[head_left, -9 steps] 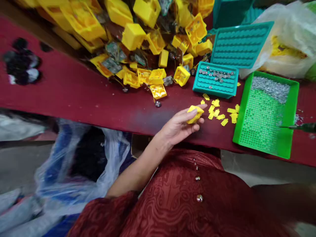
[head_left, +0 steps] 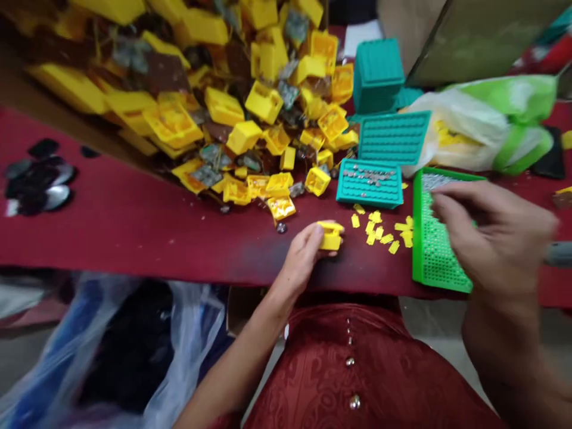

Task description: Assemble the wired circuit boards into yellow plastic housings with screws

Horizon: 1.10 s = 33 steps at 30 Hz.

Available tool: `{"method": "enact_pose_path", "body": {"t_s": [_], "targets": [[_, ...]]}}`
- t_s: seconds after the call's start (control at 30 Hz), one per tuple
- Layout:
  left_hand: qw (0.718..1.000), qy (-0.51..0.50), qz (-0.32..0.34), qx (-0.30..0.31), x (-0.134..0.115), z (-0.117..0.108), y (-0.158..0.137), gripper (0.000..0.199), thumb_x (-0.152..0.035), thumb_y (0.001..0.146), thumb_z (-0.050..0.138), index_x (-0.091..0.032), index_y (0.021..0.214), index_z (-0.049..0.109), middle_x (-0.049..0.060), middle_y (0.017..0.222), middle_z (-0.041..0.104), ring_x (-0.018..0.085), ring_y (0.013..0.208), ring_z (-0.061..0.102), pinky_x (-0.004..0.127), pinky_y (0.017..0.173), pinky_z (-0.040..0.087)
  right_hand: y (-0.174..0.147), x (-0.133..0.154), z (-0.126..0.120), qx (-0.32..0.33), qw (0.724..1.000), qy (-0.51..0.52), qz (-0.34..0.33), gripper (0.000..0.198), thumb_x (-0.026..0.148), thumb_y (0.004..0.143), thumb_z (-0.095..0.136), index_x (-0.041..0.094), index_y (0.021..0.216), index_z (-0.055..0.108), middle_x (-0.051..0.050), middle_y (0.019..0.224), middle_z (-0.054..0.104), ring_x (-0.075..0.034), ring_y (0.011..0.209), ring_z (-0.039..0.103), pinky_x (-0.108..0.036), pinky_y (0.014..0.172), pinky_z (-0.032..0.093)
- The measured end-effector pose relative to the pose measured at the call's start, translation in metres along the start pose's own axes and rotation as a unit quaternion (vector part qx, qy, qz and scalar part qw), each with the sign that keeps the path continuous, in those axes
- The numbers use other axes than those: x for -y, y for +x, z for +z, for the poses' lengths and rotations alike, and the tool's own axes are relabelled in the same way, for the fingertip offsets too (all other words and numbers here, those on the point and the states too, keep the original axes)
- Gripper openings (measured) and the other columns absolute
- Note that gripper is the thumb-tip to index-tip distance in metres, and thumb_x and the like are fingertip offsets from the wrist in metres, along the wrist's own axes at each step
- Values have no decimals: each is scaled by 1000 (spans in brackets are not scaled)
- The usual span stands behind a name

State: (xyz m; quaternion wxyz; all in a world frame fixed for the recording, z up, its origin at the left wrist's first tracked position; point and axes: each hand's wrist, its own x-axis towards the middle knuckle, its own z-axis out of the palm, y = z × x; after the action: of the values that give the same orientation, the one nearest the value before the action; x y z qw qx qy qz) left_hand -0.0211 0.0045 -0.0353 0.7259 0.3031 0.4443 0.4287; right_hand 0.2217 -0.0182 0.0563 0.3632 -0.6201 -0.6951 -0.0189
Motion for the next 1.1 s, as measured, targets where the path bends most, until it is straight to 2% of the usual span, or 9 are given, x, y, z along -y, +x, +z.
{"method": "enact_pose_path", "body": {"t_s": [0.07,0.1,0.17,0.27,0.37,0.6,0.83,1.0,1.1], "targets": [[1000,-10,-13,12,3,-2,5,53,-58,84,87,-11,108,77,15,105,84,19,83,80,24,67,63,29,-7,16,20,998,-21,-54,19,28,100,65,18,98,81,-6,98,80,-18,89,75,-31,84,58],[999,-21,-21,18,3,-2,7,55,-58,83,88,-11,109,77,15,104,84,20,81,80,25,67,64,42,-12,27,76,995,-45,-44,20,27,99,64,19,98,82,-7,100,81,-20,91,75,-33,86,58],[998,-43,-32,26,2,0,10,55,-56,82,89,-11,112,76,14,103,84,20,79,81,26,66,64,62,-20,50,144,985,-95,1,21,23,96,62,18,97,83,-8,99,80,-22,91,74,-36,86,56],[996,-69,-47,37,-1,1,11,49,-44,83,89,-13,118,73,12,105,83,21,81,82,26,69,65,72,-30,83,221,962,-155,38,25,19,95,58,16,96,83,-12,100,79,-22,89,70,-37,85,54],[993,-86,-62,58,-4,-1,12,49,-30,79,90,-14,120,69,10,106,83,20,85,83,26,73,65,66,-37,100,235,954,-181,45,26,18,95,57,14,94,83,-13,97,76,-20,86,65,-36,83,51],[987,-109,-94,67,-5,-4,12,46,-24,80,88,-14,121,70,7,104,81,20,88,83,26,72,65,48,-45,102,211,953,-211,58,32,19,96,48,12,92,79,-17,94,72,-24,85,59,-42,88,50],[991,-90,-85,60,-6,-4,11,43,-28,81,87,-15,120,73,10,107,83,19,90,78,27,76,61,43,-43,97,197,962,-179,66,32,22,98,46,13,102,76,-18,105,73,-29,99,64,-45,94,51],[996,-47,-48,59,-11,-4,9,45,-33,81,88,-17,121,76,7,106,82,15,85,72,23,71,55,39,-26,90,223,971,-90,10,30,22,101,48,16,113,76,-13,111,73,-24,105,65,-40,97,52],[997,-47,-43,53,-14,-4,10,47,-33,77,90,-16,118,75,6,103,81,14,82,72,24,71,57,39,-22,94,241,967,-83,-1,29,26,101,52,16,106,79,-15,110,69,-25,104,60,-40,93,50]]}}
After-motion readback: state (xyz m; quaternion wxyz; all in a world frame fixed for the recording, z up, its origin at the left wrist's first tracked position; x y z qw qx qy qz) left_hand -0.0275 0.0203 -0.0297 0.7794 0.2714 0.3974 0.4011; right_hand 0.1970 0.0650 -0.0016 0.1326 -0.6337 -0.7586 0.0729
